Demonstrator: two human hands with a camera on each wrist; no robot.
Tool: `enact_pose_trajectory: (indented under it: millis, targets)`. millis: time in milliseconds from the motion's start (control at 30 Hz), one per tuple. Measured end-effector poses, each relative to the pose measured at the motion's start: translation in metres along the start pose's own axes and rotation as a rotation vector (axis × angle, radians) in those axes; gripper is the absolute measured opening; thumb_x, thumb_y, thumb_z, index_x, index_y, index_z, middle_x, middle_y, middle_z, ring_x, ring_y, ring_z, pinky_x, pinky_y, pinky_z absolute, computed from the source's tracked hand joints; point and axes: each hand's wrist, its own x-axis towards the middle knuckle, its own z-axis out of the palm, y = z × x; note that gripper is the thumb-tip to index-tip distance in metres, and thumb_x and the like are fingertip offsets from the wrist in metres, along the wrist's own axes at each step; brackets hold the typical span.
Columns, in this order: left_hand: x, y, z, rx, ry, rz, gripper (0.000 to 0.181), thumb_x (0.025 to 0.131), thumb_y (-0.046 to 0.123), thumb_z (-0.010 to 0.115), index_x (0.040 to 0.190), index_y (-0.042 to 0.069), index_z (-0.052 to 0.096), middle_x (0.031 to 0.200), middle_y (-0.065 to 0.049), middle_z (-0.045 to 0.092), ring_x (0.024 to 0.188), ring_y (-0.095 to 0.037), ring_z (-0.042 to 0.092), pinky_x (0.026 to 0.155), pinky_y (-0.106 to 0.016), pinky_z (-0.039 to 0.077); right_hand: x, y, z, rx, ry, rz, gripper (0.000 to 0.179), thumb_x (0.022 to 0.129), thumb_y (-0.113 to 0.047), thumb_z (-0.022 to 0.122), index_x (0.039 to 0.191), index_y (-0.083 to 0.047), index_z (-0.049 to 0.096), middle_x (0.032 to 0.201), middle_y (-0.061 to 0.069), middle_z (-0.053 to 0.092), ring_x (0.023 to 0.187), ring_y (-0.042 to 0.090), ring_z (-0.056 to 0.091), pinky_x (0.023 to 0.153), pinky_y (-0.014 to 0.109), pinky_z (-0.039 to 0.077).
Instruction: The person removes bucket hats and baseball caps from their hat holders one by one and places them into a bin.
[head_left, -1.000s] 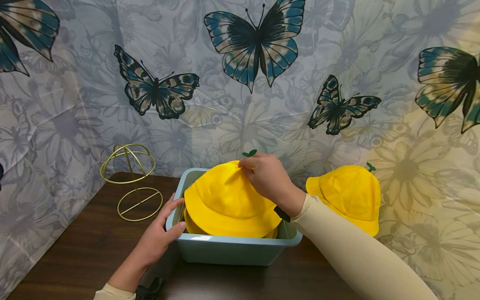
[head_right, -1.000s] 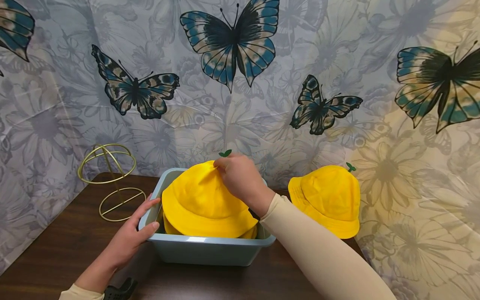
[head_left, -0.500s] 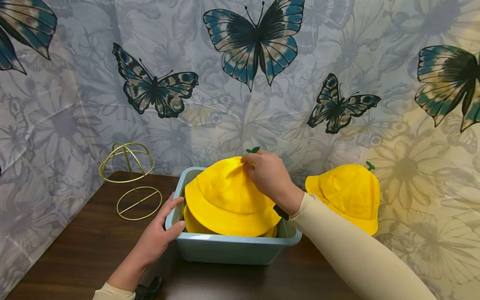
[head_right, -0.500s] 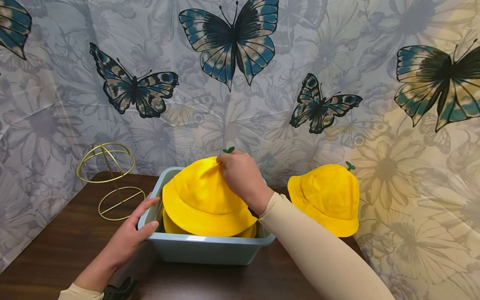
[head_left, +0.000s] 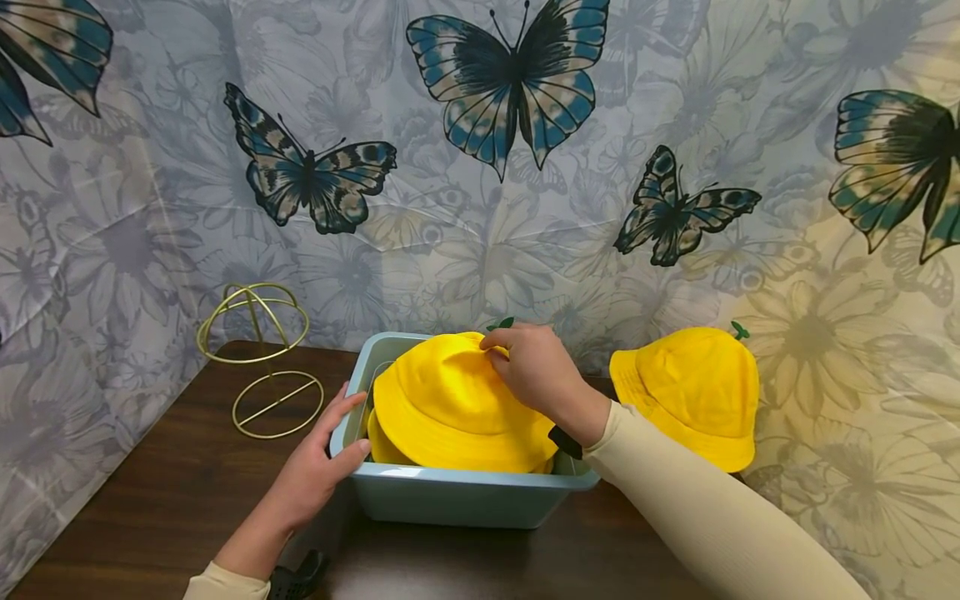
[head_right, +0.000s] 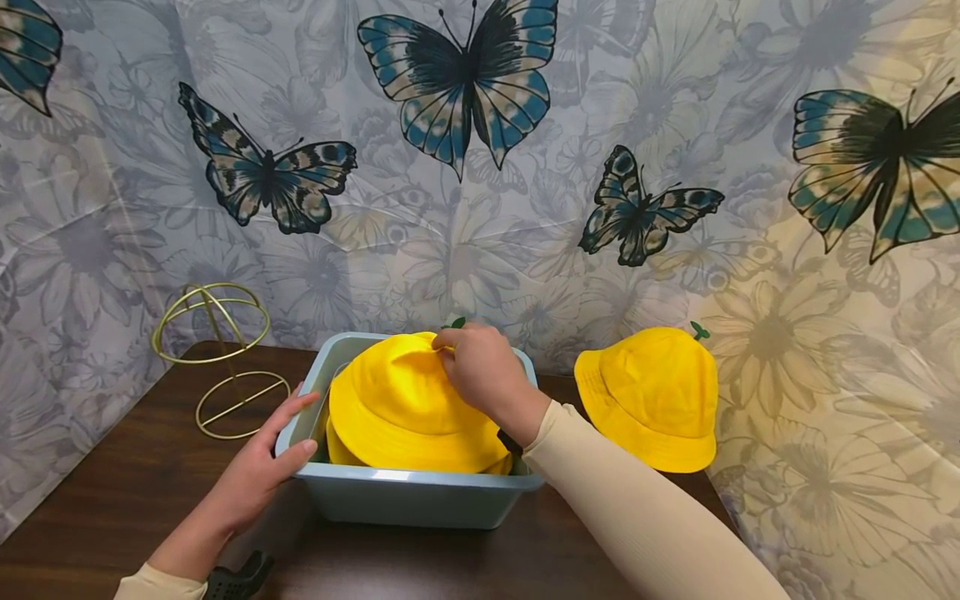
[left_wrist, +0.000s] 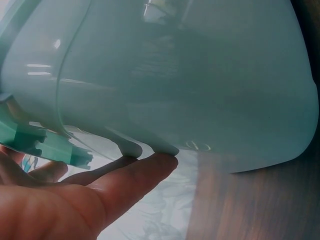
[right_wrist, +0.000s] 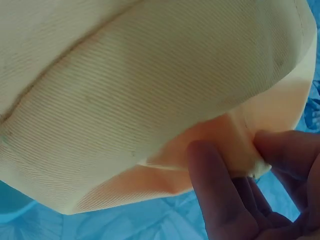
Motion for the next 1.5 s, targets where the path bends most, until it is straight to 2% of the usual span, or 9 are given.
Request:
enact_pose_trajectory:
  millis: [233, 333, 433, 667, 833, 967, 1200, 1300, 1500]
  targets:
    - [0.001, 0.002, 0.001, -0.004, 0.004, -0.003, 0.062, 0.098, 0.018, 0.059, 0.154, 0.01, 0.033, 0.166, -0.009, 0.002, 0.148, -0.04, 0.003, 0.109, -0.067, 0.017, 0.002, 0.004, -0.006, 0.058, -0.093, 0.062, 0.027, 0.092, -0.013, 0.073, 0.119, -0.014, 0.074, 0.111, 0.005, 0.07, 0.072, 0.019, 0.057, 0.063, 0.029, 0.05]
    - [0.0, 0.002, 0.001, -0.005, 0.005, -0.003, 0.062, 0.098, 0.018, 0.059, 0.154, 0.01, 0.033, 0.166, -0.009, 0.002, 0.148, -0.041, 0.003, 0.109, -0.068, 0.018, 0.002, 0.005, -0.012, 0.086, -0.114, 0.077, 0.037, 0.093, -0.014, 0.072, 0.129, -0.015, 0.069, 0.121, 0.007, 0.067, 0.064, 0.021, 0.052, 0.059, 0.031, 0.048]
    - [0.0, 0.002, 0.001, -0.001, 0.006, -0.003, 0.062, 0.098, 0.019, 0.059, 0.154, 0.01, 0.033, 0.166, -0.009, 0.002, 0.148, -0.041, 0.003, 0.108, -0.068, 0.018, 0.0, 0.005, -0.017, 0.094, -0.127, 0.076, 0.042, 0.094, -0.016, 0.071, 0.135, -0.017, 0.065, 0.125, 0.007, 0.066, 0.064, 0.02, 0.052, 0.059, 0.031, 0.048]
    - [0.0, 0.0, 0.0, 0.01, 0.006, -0.013, 0.062, 0.098, 0.019, 0.059, 0.154, 0.01, 0.033, 0.166, -0.007, 0.002, 0.148, -0.041, 0.003, 0.108, -0.068, 0.018, -0.007, 0.005, -0.031, 0.114, -0.131, 0.079, 0.045, 0.093, -0.018, 0.072, 0.136, -0.02, 0.064, 0.125, 0.005, 0.065, 0.097, 0.024, 0.065, 0.075, 0.037, 0.055]
    - [-0.001, 0.0, 0.0, 0.022, 0.006, -0.018, 0.062, 0.099, 0.019, 0.059, 0.154, 0.01, 0.033, 0.166, -0.008, 0.002, 0.148, -0.041, 0.004, 0.108, -0.068, 0.018, -0.013, 0.006, -0.038, 0.138, -0.138, 0.086, 0.044, 0.092, -0.018, 0.073, 0.135, -0.018, 0.065, 0.126, 0.006, 0.065, 0.099, 0.025, 0.066, 0.076, 0.039, 0.056]
    - [-0.001, -0.001, 0.001, 0.022, 0.006, -0.02, 0.062, 0.099, 0.02, 0.059, 0.154, 0.009, 0.033, 0.166, -0.008, 0.002, 0.148, -0.041, 0.004, 0.108, -0.069, 0.017, -0.022, 0.007, -0.042, 0.175, -0.164, 0.111, 0.041, 0.09, -0.017, 0.074, 0.131, -0.014, 0.068, 0.12, 0.005, 0.066, 0.096, 0.023, 0.067, 0.073, 0.036, 0.057]
    - [-0.002, -0.002, 0.002, 0.024, 0.008, -0.016, 0.062, 0.099, 0.021, 0.059, 0.154, 0.009, 0.033, 0.166, -0.008, 0.003, 0.147, -0.042, 0.003, 0.107, -0.07, 0.016, -0.042, 0.009, -0.035, 0.271, -0.32, 0.144, 0.033, 0.087, -0.018, 0.079, 0.12, -0.015, 0.074, 0.109, -0.001, 0.07, 0.087, 0.016, 0.065, 0.07, 0.029, 0.055]
    - [-0.002, -0.002, 0.002, 0.025, 0.009, -0.013, 0.062, 0.099, 0.019, 0.059, 0.154, 0.009, 0.033, 0.166, -0.008, 0.003, 0.147, -0.042, 0.004, 0.107, -0.07, 0.016, -0.05, 0.011, -0.03, 0.336, -0.412, 0.139, 0.03, 0.086, -0.019, 0.08, 0.116, -0.017, 0.076, 0.103, -0.007, 0.071, 0.088, 0.013, 0.062, 0.073, 0.029, 0.054]
    - [-0.002, 0.0, 0.002, 0.015, 0.009, -0.014, 0.061, 0.099, 0.02, 0.059, 0.154, 0.009, 0.033, 0.166, -0.007, 0.003, 0.148, -0.04, 0.002, 0.108, -0.069, 0.015, -0.059, 0.013, -0.019, 0.411, -0.568, 0.097, 0.028, 0.088, -0.019, 0.079, 0.115, -0.019, 0.077, 0.106, -0.011, 0.071, 0.094, 0.012, 0.06, 0.084, 0.033, 0.051]
